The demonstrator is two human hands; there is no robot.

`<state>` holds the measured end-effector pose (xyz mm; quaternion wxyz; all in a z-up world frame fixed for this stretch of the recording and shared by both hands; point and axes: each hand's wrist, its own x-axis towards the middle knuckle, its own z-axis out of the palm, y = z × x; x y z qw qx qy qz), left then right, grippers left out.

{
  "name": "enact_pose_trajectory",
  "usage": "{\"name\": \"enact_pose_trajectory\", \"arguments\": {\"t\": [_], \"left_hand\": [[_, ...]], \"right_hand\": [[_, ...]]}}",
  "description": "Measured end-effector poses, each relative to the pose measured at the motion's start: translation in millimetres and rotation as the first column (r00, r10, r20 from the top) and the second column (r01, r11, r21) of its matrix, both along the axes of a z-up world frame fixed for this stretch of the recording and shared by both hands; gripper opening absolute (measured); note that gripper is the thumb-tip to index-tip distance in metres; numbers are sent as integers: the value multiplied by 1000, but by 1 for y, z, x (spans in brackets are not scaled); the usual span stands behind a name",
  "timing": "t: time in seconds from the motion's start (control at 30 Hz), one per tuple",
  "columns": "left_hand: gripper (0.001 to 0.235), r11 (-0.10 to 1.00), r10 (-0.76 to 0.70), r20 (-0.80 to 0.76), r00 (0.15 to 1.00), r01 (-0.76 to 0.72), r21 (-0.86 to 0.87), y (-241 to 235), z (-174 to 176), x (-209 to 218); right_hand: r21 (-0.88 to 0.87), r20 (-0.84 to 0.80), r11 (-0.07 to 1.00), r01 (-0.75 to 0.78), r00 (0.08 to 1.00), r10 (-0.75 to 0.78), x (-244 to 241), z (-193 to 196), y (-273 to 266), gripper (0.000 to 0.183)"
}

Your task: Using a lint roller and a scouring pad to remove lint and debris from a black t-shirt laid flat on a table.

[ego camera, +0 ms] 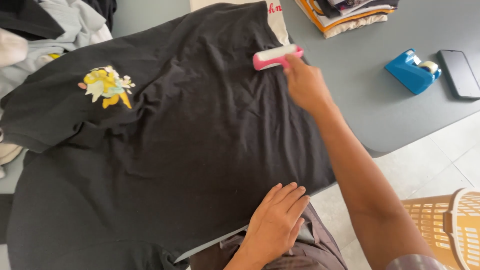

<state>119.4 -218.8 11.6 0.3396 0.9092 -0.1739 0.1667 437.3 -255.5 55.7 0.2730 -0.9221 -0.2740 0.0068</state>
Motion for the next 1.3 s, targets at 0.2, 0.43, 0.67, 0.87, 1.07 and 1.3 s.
{"name": "enact_pose_trajectory", "arguments": {"t": [0.2,0.43,0.67,0.87,1.07,1.3], "left_hand": [[12,979,16,358,934,57,-193,2,-7,0],[8,997,54,494,868,-18,-79,1,-18,6],[14,990,84,390,917,-33,-136,-3,-16,-1],[16,967,0,188,982,48,-249,5,0,-26],[10,980,97,113,989,-75,-185,46,30,-77],[25,982,80,-37,996,-85,-167,59,-42,-102]], "right_hand": [[-85,-119,988,-133,985,122,-189,56,-112,50],[-296,-274,954,-37,960,-48,-224,16,-138,58],[-135,3,979,-151,988,152,-128,5,16,29],[-4,121,967,-253,960,252,-71,15,84,19],[-119,-87,941,-317,947,308,-223,83,-38,28],[-704,-390,706,-75,872,-297,-269,36,-94,63]]}}
